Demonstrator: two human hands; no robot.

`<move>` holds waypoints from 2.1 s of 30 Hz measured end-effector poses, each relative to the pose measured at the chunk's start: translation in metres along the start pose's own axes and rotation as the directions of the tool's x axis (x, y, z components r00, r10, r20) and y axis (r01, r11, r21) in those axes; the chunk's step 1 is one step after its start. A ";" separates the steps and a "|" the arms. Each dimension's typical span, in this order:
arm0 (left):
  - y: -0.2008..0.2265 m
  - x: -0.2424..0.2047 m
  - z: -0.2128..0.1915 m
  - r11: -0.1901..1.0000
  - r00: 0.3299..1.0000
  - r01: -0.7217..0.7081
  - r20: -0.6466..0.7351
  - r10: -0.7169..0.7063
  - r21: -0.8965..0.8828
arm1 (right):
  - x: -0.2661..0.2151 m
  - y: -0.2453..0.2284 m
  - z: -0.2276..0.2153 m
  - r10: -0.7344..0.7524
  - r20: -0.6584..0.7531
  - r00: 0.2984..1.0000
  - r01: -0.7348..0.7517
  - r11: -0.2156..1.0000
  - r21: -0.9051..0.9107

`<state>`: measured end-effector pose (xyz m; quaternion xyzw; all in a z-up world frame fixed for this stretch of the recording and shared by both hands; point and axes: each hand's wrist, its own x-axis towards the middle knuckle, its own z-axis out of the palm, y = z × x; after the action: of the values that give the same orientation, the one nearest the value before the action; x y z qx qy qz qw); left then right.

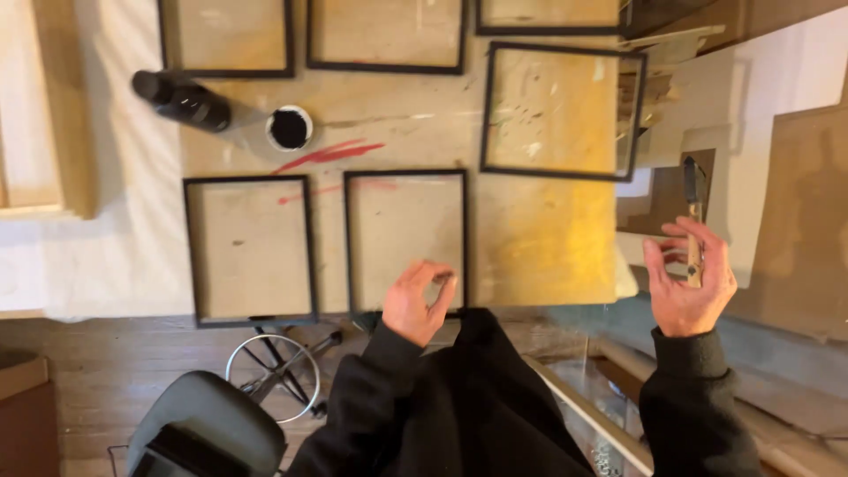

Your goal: Painting the edges of wooden picture frames with black paint using a foam brush.

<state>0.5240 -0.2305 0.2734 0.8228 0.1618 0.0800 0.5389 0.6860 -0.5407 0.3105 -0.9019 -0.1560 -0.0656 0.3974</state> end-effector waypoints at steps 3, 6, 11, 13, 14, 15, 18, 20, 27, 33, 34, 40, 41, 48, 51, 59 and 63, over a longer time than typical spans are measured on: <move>0.001 0.048 0.039 0.996 0.997 -0.060 -0.054 0.064 0.069 | 0.038 0.038 -0.009 0.021 0.046 0.999 -0.024 0.998 0.051; -0.008 0.106 0.057 0.985 0.988 -0.067 -0.126 0.088 0.161 | 0.073 0.060 -0.004 0.001 0.073 0.997 -0.008 0.996 0.094; -0.003 0.220 0.098 0.910 0.953 -0.123 -0.210 0.219 0.395 | 0.089 0.083 -0.002 0.033 0.092 0.995 -0.038 0.998 0.058; 0.006 0.263 0.124 0.860 0.922 -0.213 -0.197 0.334 0.465 | 0.075 0.090 -0.006 0.114 0.096 0.989 -0.119 0.992 0.045; 0.006 0.283 0.136 0.858 0.925 -0.218 -0.182 0.333 0.465 | 0.070 0.093 -0.008 0.129 0.093 0.987 -0.133 0.990 0.045; 0.007 0.303 0.149 0.842 0.925 -0.236 -0.155 0.348 0.485 | 0.066 0.095 -0.011 0.156 0.085 0.984 -0.161 0.986 0.047; -0.006 0.369 0.188 0.789 0.918 -0.294 -0.069 0.389 0.540 | 0.045 0.113 -0.025 0.211 0.060 0.976 -0.214 0.976 0.047; -0.026 0.418 0.211 0.746 0.908 -0.334 -0.015 0.418 0.577 | 0.031 0.125 -0.032 0.230 0.043 0.972 -0.232 0.972 0.049; -0.104 0.541 0.263 0.617 0.929 -0.320 0.110 0.353 0.719 | -0.033 0.210 -0.060 0.413 0.026 0.911 -0.413 0.910 0.040; -0.098 0.551 0.267 0.602 0.952 -0.264 0.103 0.289 0.754 | -0.049 0.226 -0.067 0.528 0.017 0.849 -0.528 0.846 0.071; -0.101 0.552 0.266 0.590 0.958 -0.243 0.094 0.271 0.770 | -0.046 0.223 -0.065 0.485 -0.066 0.872 -0.471 0.869 0.155; -0.107 0.565 0.267 0.584 0.919 -0.272 0.028 0.392 0.765 | -0.084 0.272 -0.085 0.750 0.145 0.645 -0.746 0.659 -0.096; -0.107 0.567 0.267 0.584 0.920 -0.272 0.029 0.390 0.765 | -0.089 0.276 -0.084 0.752 0.146 0.643 -0.747 0.658 -0.097; -0.100 0.545 0.257 0.617 0.947 -0.284 0.115 0.299 0.733 | -0.070 0.252 -0.082 0.725 0.140 0.675 -0.727 0.685 -0.049; -0.049 0.480 0.241 0.635 0.911 -0.406 0.240 0.334 0.657 | -0.059 0.239 -0.070 0.641 0.100 0.761 -0.643 0.766 -0.008; -0.045 0.383 0.238 0.443 0.839 -0.538 0.404 0.364 0.718 | -0.002 0.171 -0.052 0.336 0.000 0.942 -0.332 0.930 0.158; -0.060 0.390 0.248 0.294 0.817 -0.540 0.406 0.409 0.789 | -0.010 0.173 -0.058 0.361 0.007 0.932 -0.361 0.930 0.069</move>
<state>0.9535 -0.2851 0.1014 0.9904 -0.1066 0.0880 -0.0052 0.7351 -0.6957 0.2264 -0.9009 0.0113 0.0114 0.4338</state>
